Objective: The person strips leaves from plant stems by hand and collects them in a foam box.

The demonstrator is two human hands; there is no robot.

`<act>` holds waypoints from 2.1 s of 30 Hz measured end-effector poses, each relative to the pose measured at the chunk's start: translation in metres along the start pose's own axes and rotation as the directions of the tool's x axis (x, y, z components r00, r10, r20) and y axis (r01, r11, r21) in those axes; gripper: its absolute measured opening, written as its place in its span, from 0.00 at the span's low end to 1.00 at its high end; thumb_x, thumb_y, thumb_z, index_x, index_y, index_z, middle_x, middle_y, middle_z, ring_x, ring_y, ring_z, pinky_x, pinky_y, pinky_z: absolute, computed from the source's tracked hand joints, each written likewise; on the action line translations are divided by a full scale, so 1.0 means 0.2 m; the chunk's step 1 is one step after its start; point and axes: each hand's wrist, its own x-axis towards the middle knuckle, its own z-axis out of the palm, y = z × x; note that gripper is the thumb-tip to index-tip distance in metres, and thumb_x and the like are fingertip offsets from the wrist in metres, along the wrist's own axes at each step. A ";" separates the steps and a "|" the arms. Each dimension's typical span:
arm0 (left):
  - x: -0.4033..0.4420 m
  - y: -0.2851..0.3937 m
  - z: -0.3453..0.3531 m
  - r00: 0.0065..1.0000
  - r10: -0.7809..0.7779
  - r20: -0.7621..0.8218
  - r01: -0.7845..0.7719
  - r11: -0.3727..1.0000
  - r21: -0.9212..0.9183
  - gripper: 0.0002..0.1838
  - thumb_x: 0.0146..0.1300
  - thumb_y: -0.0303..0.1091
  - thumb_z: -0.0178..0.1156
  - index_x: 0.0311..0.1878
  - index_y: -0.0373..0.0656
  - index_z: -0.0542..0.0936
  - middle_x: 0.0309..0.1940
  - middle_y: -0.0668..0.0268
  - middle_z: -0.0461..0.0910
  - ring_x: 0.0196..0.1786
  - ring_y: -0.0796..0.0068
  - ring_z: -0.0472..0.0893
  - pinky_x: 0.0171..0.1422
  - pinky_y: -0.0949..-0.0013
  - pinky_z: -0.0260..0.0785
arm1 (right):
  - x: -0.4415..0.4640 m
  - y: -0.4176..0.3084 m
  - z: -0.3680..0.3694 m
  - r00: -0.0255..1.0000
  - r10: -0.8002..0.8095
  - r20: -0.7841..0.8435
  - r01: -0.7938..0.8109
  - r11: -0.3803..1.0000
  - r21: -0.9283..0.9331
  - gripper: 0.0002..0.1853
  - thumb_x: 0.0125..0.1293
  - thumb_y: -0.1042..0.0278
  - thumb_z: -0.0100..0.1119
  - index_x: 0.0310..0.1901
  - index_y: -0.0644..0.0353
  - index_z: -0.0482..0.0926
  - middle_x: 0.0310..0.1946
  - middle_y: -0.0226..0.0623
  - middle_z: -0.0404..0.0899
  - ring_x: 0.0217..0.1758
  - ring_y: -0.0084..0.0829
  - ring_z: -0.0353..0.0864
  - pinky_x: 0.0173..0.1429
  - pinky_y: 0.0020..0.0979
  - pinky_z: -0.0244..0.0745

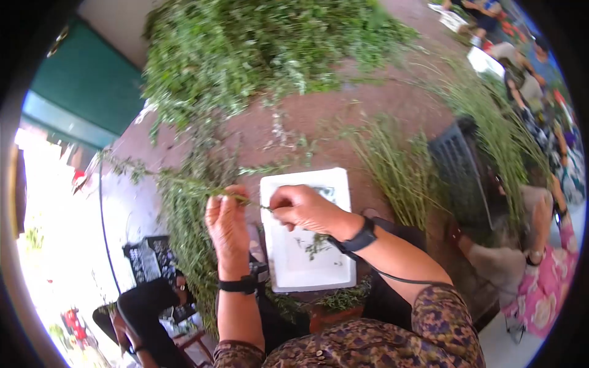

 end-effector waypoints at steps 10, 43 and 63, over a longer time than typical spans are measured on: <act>-0.04 0.05 -0.01 0.985 -0.154 0.074 0.166 0.965 -0.200 0.06 0.62 0.28 0.58 0.42 0.43 0.75 0.38 0.67 0.79 0.39 0.74 0.79 0.45 0.67 0.73 | 0.01 0.05 0.03 0.992 0.130 -0.001 -0.126 0.960 0.252 0.07 0.62 0.74 0.58 0.40 0.67 0.77 0.26 0.31 0.76 0.26 0.22 0.77 0.36 0.27 0.80; -0.05 -0.05 0.10 0.993 -0.116 -0.004 0.115 0.984 0.132 0.07 0.61 0.29 0.60 0.32 0.42 0.71 0.20 0.71 0.71 0.21 0.83 0.68 0.27 0.80 0.63 | -0.02 0.02 -0.02 0.996 -0.086 -0.003 0.086 0.992 -0.097 0.06 0.57 0.71 0.58 0.29 0.63 0.73 0.18 0.27 0.74 0.16 0.15 0.72 0.17 0.18 0.67; -0.08 0.01 0.03 0.919 -0.386 0.081 0.315 0.841 0.440 0.04 0.60 0.25 0.57 0.33 0.34 0.79 0.22 0.69 0.74 0.21 0.83 0.70 0.26 0.77 0.63 | 0.00 -0.05 -0.10 0.993 -0.070 -0.094 0.066 0.997 -0.044 0.06 0.62 0.69 0.58 0.36 0.63 0.78 0.27 0.30 0.79 0.30 0.19 0.79 0.27 0.20 0.75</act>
